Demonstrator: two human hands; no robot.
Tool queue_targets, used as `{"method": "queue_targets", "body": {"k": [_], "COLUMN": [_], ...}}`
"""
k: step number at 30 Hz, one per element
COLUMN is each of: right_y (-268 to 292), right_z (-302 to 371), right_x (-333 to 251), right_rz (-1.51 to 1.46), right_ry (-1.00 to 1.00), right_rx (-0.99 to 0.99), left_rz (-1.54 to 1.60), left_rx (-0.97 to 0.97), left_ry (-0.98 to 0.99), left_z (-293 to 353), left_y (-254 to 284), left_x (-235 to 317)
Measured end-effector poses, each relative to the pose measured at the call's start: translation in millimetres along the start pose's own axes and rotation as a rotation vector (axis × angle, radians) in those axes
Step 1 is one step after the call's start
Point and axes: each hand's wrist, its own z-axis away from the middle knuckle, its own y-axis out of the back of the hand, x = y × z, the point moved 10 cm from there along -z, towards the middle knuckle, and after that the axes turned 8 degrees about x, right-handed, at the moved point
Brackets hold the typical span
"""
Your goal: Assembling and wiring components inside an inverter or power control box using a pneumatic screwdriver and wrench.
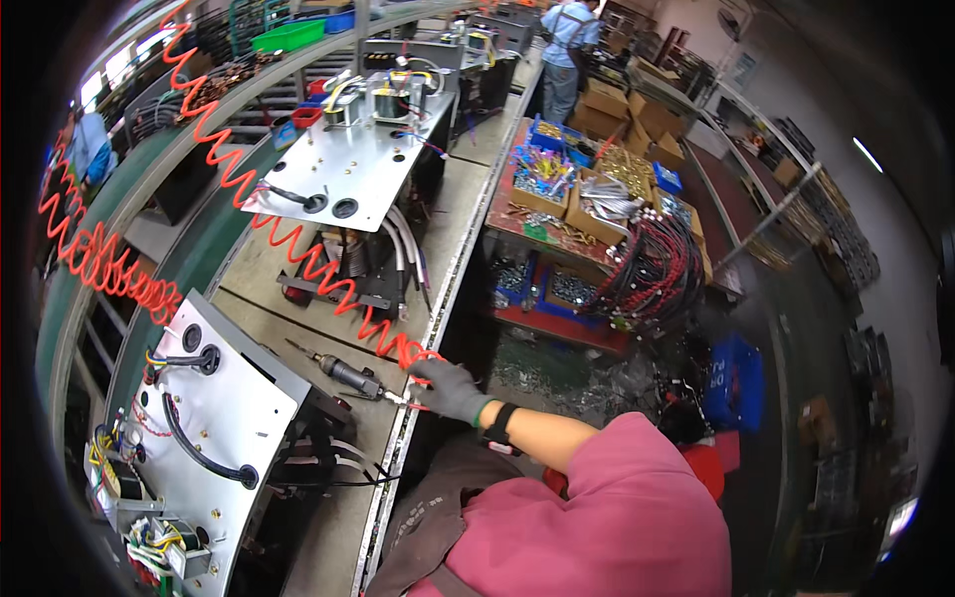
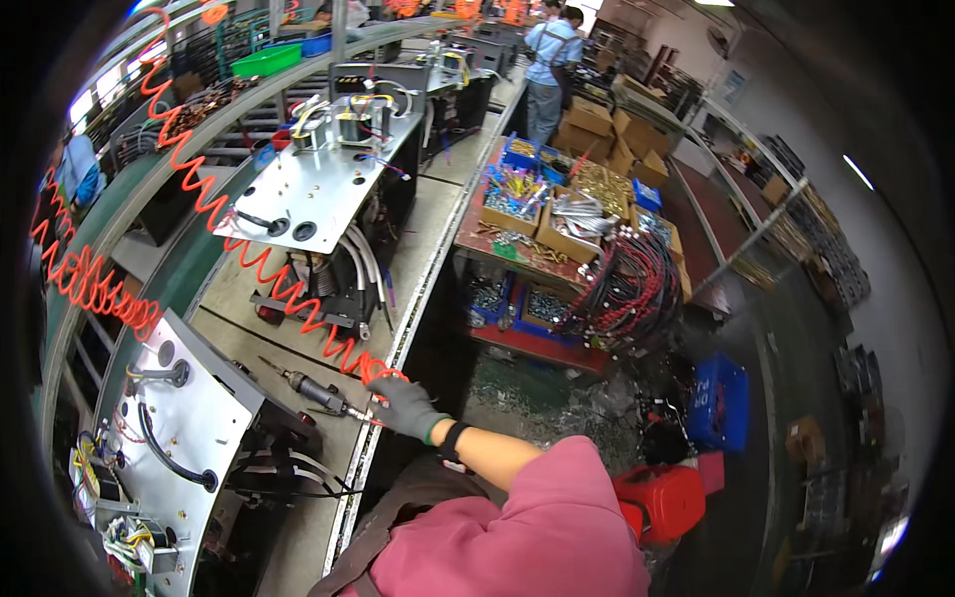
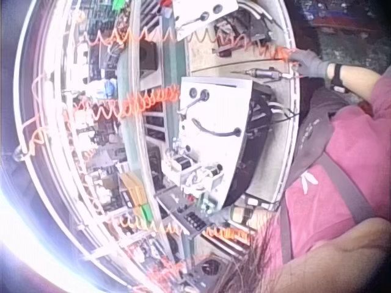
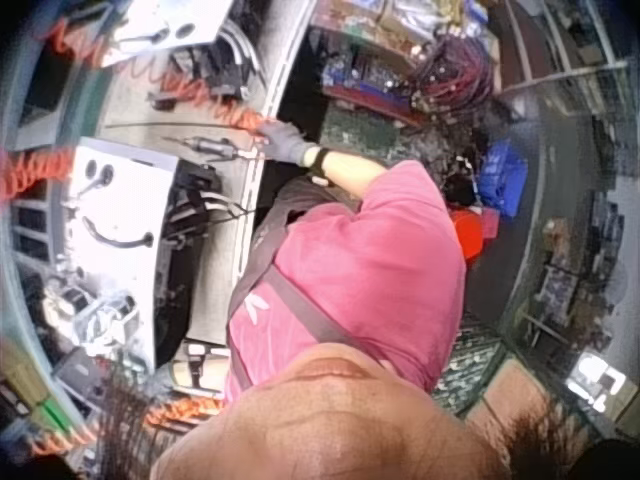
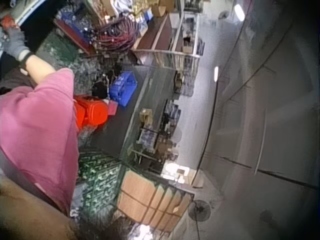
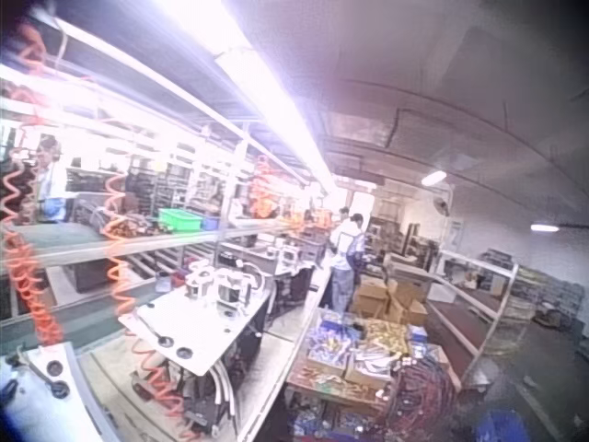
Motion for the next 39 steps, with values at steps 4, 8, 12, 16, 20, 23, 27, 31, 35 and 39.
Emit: {"method": "queue_targets", "body": {"k": [4, 8, 12, 16, 20, 23, 27, 31, 35, 39], "right_y": [61.0, 94.1, 125.0, 165.1, 188.3, 222.7, 272.6, 297.4, 303.3, 310.7], "right_z": [28.2, 65.6, 68.3, 38.3, 5.9, -13.9, -42.8, -93.3, -147.6, -190.0], "right_x": [81.6, 166.5, 238.9, 266.6, 306.1, 333.8, 375.4, 392.2, 400.0, 416.0], "right_rz": [-0.164, -0.269, -0.391, -0.36, -0.393, -0.351, -0.31, -0.186, 0.044, 0.042], "right_ry": [-0.382, -0.535, -0.601, -0.594, -0.573, -0.502, -0.506, -0.476, -0.429, -0.429], "right_rx": [0.234, 0.463, 0.627, 0.703, 0.627, 0.616, 0.593, 0.459, 0.371, 0.364], "left_rz": [0.079, 0.124, 0.134, 0.137, 0.14, 0.13, 0.101, 0.06, 0.024, -0.004], "left_rx": [-0.052, -0.108, -0.126, -0.126, -0.128, -0.107, -0.045, 0.019, 0.088, 0.162], "left_ry": [0.041, 0.099, 0.138, 0.176, 0.222, 0.281, 0.406, 0.52, 0.615, 0.72], "left_z": [14.0, 47.0, 71.8, 99.8, 128.0, 150.7, 203.6, 248.4, 279.6, 315.2], "left_y": [-6.6, -10.7, -4.4, -4.5, -9.3, 3.7, 45.3, 100.6, 151.0, 199.5], "left_x": [-16.0, -31.1, -35.7, -25.5, -8.0, -3.8, -6.5, 1.0, 17.8, 37.9]}}
